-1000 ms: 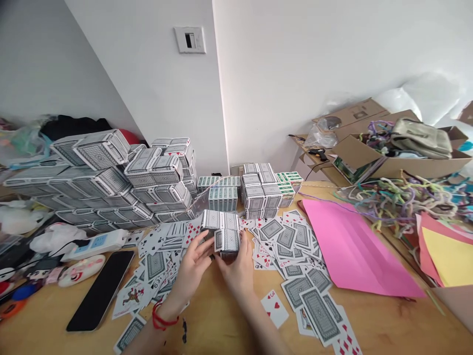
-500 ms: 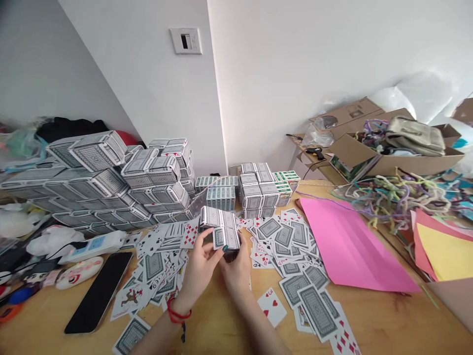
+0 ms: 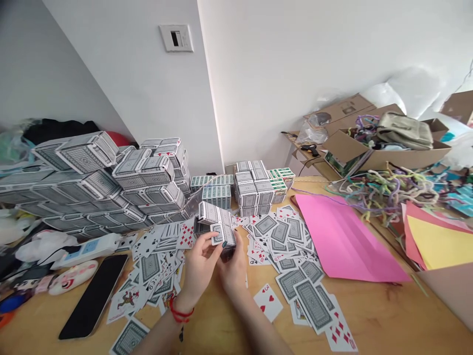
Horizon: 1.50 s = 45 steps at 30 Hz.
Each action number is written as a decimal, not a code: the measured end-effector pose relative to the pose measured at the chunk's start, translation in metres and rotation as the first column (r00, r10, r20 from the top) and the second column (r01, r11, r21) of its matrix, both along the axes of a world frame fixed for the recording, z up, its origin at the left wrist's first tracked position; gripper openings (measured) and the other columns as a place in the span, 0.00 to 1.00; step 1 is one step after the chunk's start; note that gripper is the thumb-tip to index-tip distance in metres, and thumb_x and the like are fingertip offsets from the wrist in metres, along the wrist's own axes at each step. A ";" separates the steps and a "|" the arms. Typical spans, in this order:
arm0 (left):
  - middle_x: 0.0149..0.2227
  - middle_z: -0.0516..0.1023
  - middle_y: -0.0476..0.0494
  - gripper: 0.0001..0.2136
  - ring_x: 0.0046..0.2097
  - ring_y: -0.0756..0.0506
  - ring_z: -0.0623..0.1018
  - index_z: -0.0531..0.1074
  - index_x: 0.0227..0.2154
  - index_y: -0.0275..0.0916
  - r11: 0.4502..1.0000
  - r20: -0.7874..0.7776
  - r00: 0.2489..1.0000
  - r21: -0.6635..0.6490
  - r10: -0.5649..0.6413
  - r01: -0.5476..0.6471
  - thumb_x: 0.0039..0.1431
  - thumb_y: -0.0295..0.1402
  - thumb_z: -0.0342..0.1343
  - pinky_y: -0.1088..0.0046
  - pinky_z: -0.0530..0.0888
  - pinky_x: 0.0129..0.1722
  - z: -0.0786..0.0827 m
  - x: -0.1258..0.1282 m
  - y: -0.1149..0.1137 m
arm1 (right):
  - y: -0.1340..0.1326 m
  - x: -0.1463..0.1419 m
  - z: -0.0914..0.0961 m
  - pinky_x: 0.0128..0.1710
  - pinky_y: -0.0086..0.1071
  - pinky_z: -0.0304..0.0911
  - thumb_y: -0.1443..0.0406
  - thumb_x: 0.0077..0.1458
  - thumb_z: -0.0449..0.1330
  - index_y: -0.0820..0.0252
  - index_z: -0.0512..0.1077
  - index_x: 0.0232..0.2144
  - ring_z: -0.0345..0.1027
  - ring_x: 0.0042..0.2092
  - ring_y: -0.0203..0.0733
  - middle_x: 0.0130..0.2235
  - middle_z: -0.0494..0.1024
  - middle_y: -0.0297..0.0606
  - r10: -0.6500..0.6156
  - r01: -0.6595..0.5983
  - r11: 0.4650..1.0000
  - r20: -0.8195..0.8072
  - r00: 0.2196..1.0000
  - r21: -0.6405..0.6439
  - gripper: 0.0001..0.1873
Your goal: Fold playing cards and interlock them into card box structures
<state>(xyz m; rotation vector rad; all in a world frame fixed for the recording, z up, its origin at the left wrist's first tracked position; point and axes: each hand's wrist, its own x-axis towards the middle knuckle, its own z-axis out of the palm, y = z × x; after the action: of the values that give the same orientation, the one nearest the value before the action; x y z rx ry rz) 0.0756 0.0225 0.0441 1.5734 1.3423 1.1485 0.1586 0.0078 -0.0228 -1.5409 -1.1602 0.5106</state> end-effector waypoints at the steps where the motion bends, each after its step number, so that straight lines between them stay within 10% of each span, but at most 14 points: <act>1: 0.34 0.78 0.45 0.10 0.34 0.46 0.78 0.68 0.38 0.41 1.000 -0.019 1.000 0.023 -0.001 0.002 0.52 0.33 0.55 0.69 0.76 0.34 -0.001 0.000 0.001 | 0.000 0.000 -0.001 0.46 0.42 0.62 0.61 0.48 0.56 0.62 0.52 0.56 0.63 0.51 0.50 0.53 0.65 0.53 0.001 -0.001 1.000 0.006 1.000 -0.002 0.33; 11: 0.31 0.79 0.47 0.05 0.31 0.48 0.77 0.73 0.31 0.39 0.980 -0.173 0.985 0.191 -0.023 0.057 0.54 0.30 0.53 0.73 0.75 0.33 0.009 0.005 0.004 | -0.001 0.000 0.004 0.35 0.40 0.67 0.62 0.49 0.55 0.66 0.50 0.57 0.71 0.36 0.46 0.42 0.74 0.50 0.014 -0.016 0.992 -0.014 1.000 -0.126 0.34; 45: 0.34 0.78 0.47 0.11 0.35 0.50 0.77 0.75 0.33 0.41 0.864 -0.289 0.956 0.467 -0.052 0.188 0.56 0.23 0.49 0.75 0.75 0.36 -0.005 -0.016 0.010 | -0.001 0.000 0.001 0.40 0.41 0.67 0.59 0.47 0.57 0.64 0.52 0.57 0.69 0.44 0.49 0.48 0.70 0.51 0.033 -0.031 0.995 0.025 0.999 -0.091 0.36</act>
<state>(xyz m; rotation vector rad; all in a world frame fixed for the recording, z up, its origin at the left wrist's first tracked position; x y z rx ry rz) 0.0592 0.0325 0.0394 2.2180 1.1424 1.2997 0.1584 0.0065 -0.0220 -1.6126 -1.1976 0.5728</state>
